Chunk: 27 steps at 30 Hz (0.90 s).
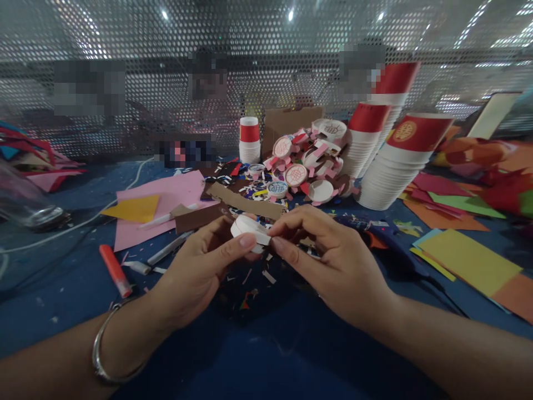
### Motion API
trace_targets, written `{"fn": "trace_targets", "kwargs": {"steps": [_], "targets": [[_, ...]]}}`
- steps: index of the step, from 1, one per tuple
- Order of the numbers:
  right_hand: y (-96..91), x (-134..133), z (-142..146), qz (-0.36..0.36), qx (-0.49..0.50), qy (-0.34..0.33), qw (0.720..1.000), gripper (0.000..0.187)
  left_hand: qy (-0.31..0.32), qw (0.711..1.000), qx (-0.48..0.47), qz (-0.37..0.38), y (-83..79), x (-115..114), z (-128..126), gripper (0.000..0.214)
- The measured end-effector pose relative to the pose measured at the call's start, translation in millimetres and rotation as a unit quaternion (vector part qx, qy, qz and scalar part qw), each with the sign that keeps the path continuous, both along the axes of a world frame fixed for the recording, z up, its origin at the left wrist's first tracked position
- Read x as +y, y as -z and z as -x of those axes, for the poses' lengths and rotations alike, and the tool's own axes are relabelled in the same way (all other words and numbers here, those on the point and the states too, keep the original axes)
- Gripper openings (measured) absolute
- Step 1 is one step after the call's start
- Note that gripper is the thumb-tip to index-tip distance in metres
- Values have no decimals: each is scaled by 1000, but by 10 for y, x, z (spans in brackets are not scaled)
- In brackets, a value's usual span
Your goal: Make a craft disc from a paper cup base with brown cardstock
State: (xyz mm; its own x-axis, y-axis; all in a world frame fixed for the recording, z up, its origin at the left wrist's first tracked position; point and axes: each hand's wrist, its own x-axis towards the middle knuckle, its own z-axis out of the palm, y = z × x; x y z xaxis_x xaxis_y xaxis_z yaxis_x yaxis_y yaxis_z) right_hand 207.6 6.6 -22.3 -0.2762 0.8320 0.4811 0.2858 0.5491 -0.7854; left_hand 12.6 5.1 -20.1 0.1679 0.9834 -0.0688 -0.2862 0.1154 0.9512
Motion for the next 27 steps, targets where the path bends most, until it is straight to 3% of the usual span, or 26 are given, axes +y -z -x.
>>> {"fn": "trace_targets", "kwargs": {"steps": [16,27], "targets": [[-8,-13,24,-27,-8,-27,999,9,36,998,34,-37,45,-33,-25,21],[-57,-50,12,-18,-11,-37,999,9,56,998,-5,30,39,-42,-9,23]]}}
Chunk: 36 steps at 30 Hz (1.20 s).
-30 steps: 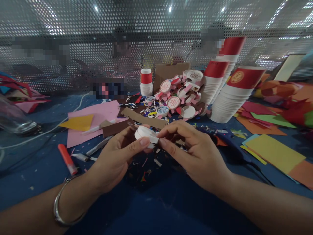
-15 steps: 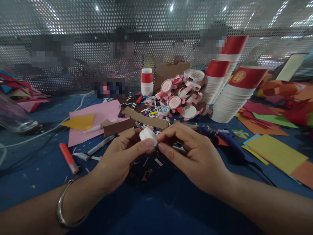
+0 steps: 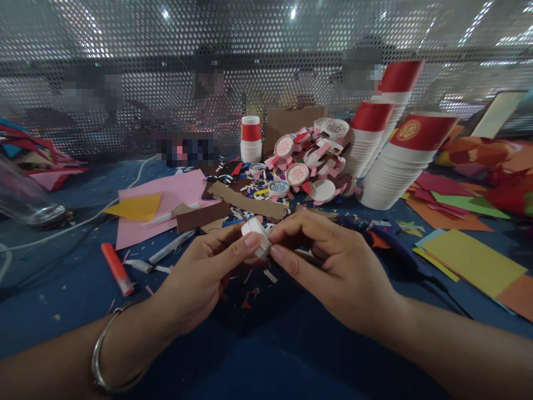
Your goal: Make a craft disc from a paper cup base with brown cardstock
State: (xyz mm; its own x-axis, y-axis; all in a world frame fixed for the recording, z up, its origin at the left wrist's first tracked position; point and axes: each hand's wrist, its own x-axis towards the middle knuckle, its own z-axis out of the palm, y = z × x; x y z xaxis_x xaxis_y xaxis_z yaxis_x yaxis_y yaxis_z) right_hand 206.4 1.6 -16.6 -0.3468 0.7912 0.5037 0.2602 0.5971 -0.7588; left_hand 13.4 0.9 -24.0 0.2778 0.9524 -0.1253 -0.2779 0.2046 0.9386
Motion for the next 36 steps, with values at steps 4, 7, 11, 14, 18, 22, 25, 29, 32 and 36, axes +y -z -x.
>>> {"fn": "trace_targets", "kwargs": {"steps": [4,7,11,14,18,22,25,29,32,36], "targets": [[-8,-11,-4,25,3,-3,1000,8,7,1000,9,7,-2,5,3,23],[-13,-12,0,34,13,-10,999,8,12,1000,12,-3,-10,8,-1,21],[-9,-10,7,42,14,-19,999,7,23,998,45,-43,-28,-6,-1,18],[-1,-17,14,26,-3,-14,1000,7,20,995,78,-63,-32,-20,11,25],[0,-29,20,24,-9,-13,1000,8,18,993,88,-71,-17,-19,20,26],[-4,-22,14,35,9,-8,999,6,13,994,74,-74,3,-3,18,18],[-5,-7,11,44,27,-19,999,5,2,996,61,-69,17,2,23,16],[0,-5,11,58,42,-35,997,7,-5,996,59,-64,34,4,32,17],[9,-15,13,66,44,-33,996,7,-11,995,68,-66,28,5,29,18],[23,-8,25,68,31,-36,997,8,-7,996,62,-61,-10,7,15,22]]}}
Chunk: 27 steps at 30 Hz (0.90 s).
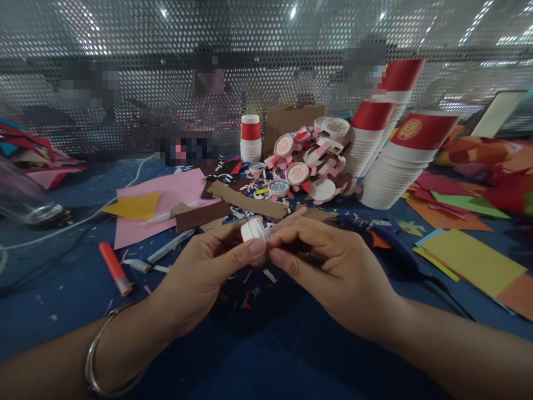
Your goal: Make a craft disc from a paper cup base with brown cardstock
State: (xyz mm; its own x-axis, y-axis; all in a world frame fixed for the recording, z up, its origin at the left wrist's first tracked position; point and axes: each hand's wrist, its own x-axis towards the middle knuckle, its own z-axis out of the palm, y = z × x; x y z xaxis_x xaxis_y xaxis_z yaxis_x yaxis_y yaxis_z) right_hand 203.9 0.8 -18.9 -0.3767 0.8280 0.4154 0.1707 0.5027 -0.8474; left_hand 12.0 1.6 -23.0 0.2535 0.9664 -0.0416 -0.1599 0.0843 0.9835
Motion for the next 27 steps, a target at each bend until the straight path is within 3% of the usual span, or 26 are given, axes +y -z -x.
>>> {"fn": "trace_targets", "kwargs": {"steps": [6,10,16,27], "targets": [[9,30,-16,-69,-27,39,997,9,-1,1000,-11,17,6,-14,30,51],[8,55,-48,-50,-20,87,995,6,23,1000,3,-4,44,-22,62,59],[18,104,-55,-31,-31,98,994,6,62,993,76,-64,41,-67,91,60],[53,87,-44,-63,-20,74,995,10,2,971,183,-152,20,-112,109,54]]}}
